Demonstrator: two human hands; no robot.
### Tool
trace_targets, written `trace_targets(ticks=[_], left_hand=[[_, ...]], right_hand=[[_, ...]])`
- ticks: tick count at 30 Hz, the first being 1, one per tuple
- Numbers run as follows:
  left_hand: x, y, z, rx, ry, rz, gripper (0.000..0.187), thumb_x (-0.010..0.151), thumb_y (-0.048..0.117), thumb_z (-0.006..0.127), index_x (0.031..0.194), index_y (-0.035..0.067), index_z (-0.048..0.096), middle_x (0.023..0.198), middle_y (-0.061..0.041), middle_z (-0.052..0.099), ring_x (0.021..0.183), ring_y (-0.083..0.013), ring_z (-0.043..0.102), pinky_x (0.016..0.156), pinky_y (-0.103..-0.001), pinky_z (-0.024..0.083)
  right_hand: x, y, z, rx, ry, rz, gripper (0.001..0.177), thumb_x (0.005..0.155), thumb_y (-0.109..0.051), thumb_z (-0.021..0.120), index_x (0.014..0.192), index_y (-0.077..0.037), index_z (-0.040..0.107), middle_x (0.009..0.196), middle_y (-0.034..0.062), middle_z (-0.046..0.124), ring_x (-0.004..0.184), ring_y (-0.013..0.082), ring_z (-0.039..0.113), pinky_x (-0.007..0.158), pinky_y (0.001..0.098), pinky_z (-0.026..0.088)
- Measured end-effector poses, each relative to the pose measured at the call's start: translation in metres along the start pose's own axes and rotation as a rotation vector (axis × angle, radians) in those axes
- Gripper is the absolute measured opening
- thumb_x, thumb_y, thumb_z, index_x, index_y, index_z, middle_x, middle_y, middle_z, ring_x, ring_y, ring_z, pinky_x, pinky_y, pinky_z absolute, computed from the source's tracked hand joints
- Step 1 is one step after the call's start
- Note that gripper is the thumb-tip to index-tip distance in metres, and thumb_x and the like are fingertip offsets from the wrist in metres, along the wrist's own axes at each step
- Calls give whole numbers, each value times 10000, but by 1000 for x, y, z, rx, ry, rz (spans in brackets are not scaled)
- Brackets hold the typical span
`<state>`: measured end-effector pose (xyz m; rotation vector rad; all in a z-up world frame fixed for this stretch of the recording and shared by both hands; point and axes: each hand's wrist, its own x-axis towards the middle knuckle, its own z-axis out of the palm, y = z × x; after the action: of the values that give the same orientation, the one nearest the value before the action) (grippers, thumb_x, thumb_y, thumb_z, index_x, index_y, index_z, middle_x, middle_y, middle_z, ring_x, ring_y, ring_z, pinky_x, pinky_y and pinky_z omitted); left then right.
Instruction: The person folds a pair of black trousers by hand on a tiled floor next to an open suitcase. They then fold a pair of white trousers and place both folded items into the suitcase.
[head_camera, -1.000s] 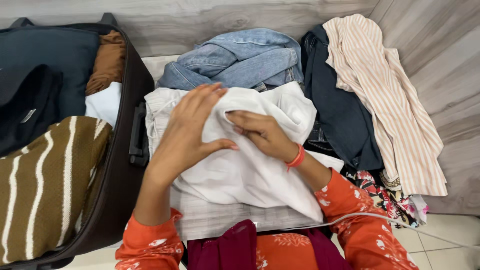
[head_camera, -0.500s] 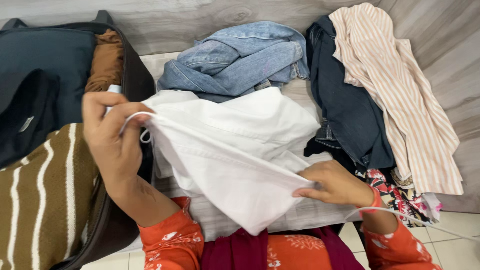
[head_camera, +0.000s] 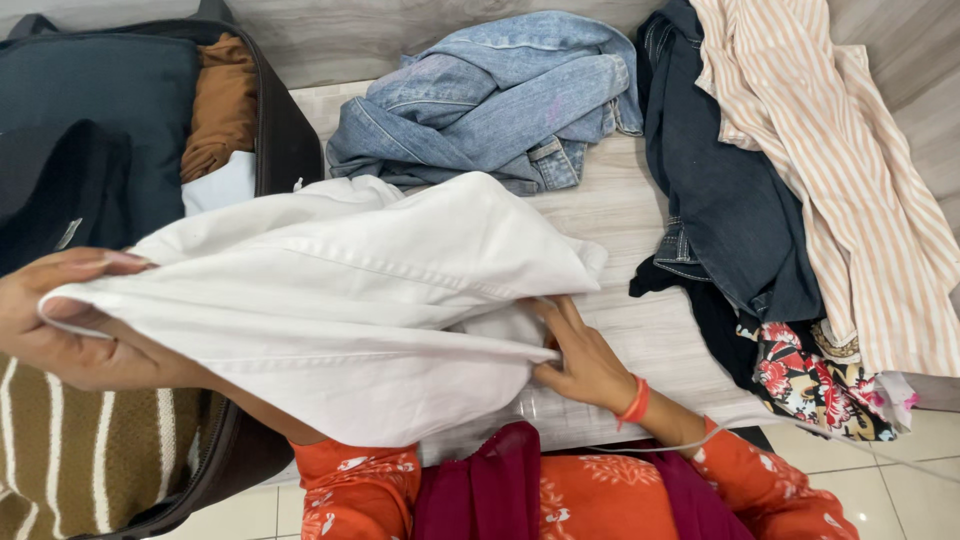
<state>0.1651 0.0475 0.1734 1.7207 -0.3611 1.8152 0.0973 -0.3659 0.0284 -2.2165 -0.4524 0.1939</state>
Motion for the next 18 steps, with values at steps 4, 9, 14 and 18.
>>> trace_targets(ticks=[4,9,14,18], left_hand=[[-6,0,-17,43,118,30,475,1125,436,495,976,-14,526,837,-131,588,744,-177,708,696,-281,600],[-18,-5,-28,94,152,60,512,1070,497,503,948,-1,520,821,-117,571,733,-172,688,687,-278,580],[-12,-44,-56,172,115,27,553,1014,558,511,920,13,515,805,-102,554,723,-166,667,678,-274,561],[-18,-44,-66,191,149,41,588,970,607,518,898,24,511,792,-91,540,714,-162,651,670,-271,546]], right_hand=[[32,-9,-20,-37,349,-31,1138,668,-73,684,1607,-60,41,1670,340,93,911,344,680,614,358,572],[16,-16,-118,-116,534,-143,836,866,-127,718,1588,-38,308,1614,232,409,930,290,646,768,381,518],[4,-3,-127,-36,-698,83,723,807,-327,792,1495,-189,616,944,120,814,761,209,718,698,342,573],[24,18,-93,129,-513,8,607,894,-367,680,1450,-147,574,1113,10,804,960,140,773,873,286,588]])
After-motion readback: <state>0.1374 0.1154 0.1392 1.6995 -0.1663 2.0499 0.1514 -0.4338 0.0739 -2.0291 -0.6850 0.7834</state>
